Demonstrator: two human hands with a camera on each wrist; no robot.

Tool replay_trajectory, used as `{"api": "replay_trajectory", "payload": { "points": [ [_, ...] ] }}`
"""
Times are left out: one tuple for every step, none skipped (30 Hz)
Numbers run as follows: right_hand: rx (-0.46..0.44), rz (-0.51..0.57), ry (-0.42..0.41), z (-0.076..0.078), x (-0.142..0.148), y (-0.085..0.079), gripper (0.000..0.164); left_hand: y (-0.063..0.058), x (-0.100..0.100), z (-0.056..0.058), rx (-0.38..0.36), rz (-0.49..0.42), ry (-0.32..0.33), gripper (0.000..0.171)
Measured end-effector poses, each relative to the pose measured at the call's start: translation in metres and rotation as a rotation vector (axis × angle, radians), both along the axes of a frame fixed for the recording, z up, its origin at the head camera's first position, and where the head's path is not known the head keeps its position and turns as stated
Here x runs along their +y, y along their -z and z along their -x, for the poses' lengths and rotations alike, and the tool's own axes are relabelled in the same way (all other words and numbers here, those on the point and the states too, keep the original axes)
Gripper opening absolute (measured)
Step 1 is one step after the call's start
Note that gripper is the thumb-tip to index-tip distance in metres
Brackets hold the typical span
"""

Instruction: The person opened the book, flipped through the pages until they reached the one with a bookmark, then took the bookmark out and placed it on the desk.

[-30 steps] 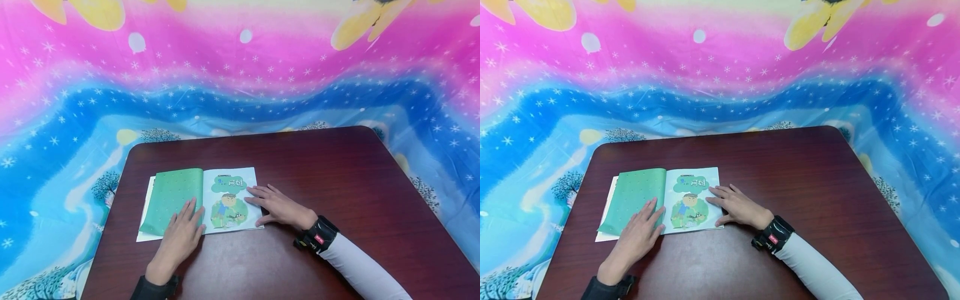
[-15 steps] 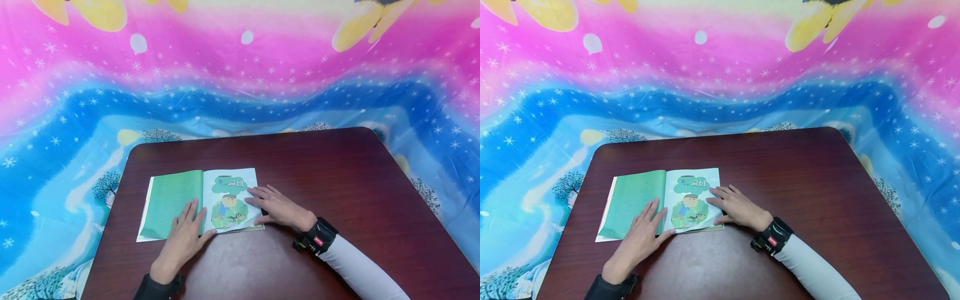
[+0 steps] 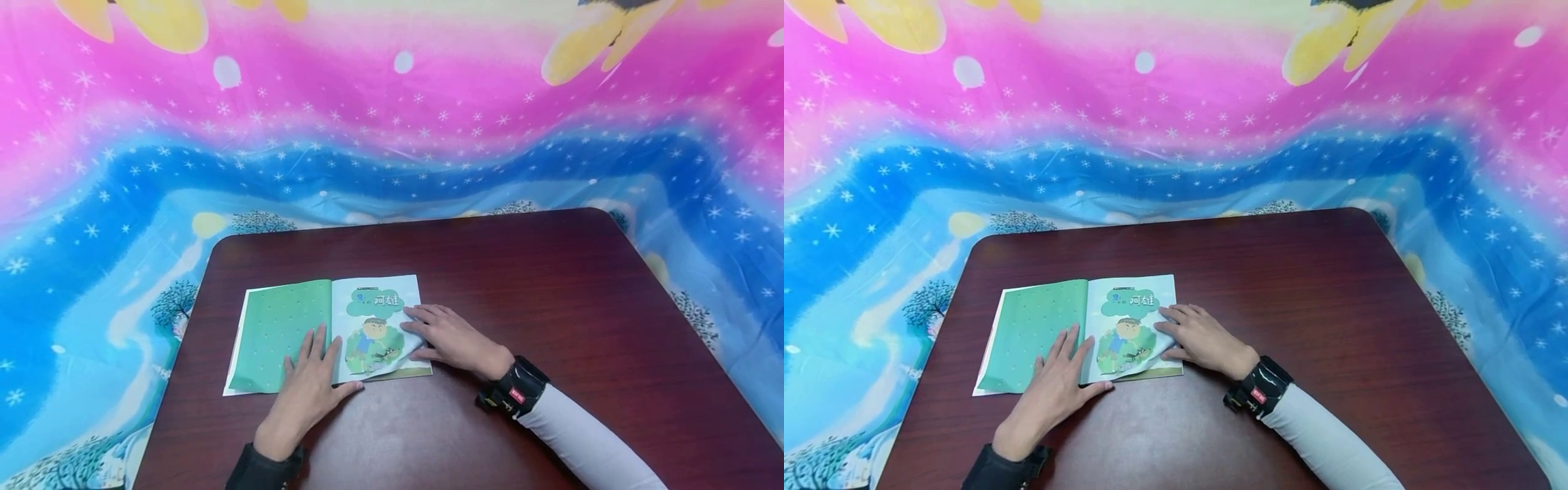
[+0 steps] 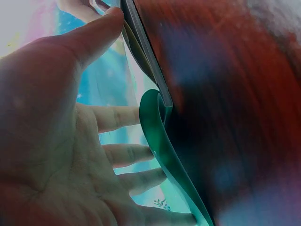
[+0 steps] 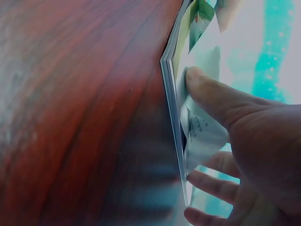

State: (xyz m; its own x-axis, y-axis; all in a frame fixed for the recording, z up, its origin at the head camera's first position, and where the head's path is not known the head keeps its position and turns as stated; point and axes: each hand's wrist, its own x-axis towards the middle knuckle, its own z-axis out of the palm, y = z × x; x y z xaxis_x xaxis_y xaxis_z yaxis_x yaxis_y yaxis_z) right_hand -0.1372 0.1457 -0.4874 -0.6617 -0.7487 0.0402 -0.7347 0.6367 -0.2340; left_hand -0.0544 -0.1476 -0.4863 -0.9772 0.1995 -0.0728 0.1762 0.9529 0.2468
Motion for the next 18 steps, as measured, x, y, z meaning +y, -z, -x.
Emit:
{"api": "replay_trajectory", "payload": {
  "points": [
    [0.003,-0.002,0.007,0.0,-0.0004,-0.0003,0.062,0.0,0.0003,0.0002,-0.001,0.003,-0.002,0.095],
    [0.006,-0.006,0.013,0.0001,-0.0008,-0.0005,0.061,0.0,0.0006,0.0004,0.0,0.004,-0.003,0.095],
    [0.009,-0.012,0.019,0.0002,-0.0014,-0.0007,0.06,0.0002,0.0009,0.0006,0.001,0.006,-0.003,0.095],
    [0.013,-0.017,0.025,0.0003,-0.002,-0.0009,0.06,0.0003,0.0012,0.0005,0.002,0.007,-0.005,0.095],
    [0.018,-0.023,0.029,0.0004,-0.0026,-0.0011,0.06,0.0003,0.0015,0.0004,0.003,0.011,-0.006,0.095],
    [0.025,-0.028,0.032,0.0005,-0.0032,-0.0015,0.06,0.0005,0.0017,0.0002,0.004,0.012,-0.007,0.095],
    [0.032,-0.034,0.034,0.0005,-0.0038,-0.0016,0.059,0.0008,0.0019,0.0,0.005,0.015,-0.008,0.096],
    [0.036,-0.038,0.035,0.0006,-0.0043,-0.0017,0.059,0.0013,0.0021,-0.0003,0.007,0.017,-0.008,0.096],
    [0.04,-0.04,0.037,0.0007,-0.0047,-0.0018,0.059,0.0017,0.0023,-0.0004,0.006,0.018,-0.01,0.097],
    [0.045,-0.043,0.039,0.0007,-0.0051,-0.002,0.059,0.0021,0.0025,-0.0005,0.005,0.02,-0.012,0.097],
    [0.048,-0.045,0.042,0.0008,-0.0055,-0.0022,0.059,0.0026,0.0027,-0.0003,0.004,0.021,-0.014,0.097],
    [0.05,-0.045,0.043,0.0008,-0.0058,-0.0023,0.059,0.0029,0.0029,-0.0003,0.006,0.019,-0.015,0.097],
    [0.051,-0.047,0.046,0.0009,-0.006,-0.0024,0.059,0.0031,0.0031,-0.0003,0.007,0.019,-0.016,0.097],
    [0.054,-0.046,0.048,0.0009,-0.0062,-0.0025,0.058,0.0032,0.0034,-0.0001,0.009,0.02,-0.016,0.097],
    [0.057,-0.045,0.05,0.001,-0.0064,-0.0025,0.058,0.003,0.0037,0.0,0.01,0.021,-0.017,0.097],
    [0.061,-0.043,0.051,0.001,-0.0066,-0.0024,0.057,0.0029,0.0039,0.0,0.012,0.021,-0.017,0.096],
    [0.066,-0.037,0.052,0.0011,-0.0067,-0.0023,0.056,0.0028,0.0041,0.0001,0.016,0.023,-0.018,0.096],
    [0.071,-0.03,0.053,0.0012,-0.0068,-0.0023,0.055,0.0028,0.0042,0.0001,0.019,0.024,-0.018,0.096]
  ]
}}
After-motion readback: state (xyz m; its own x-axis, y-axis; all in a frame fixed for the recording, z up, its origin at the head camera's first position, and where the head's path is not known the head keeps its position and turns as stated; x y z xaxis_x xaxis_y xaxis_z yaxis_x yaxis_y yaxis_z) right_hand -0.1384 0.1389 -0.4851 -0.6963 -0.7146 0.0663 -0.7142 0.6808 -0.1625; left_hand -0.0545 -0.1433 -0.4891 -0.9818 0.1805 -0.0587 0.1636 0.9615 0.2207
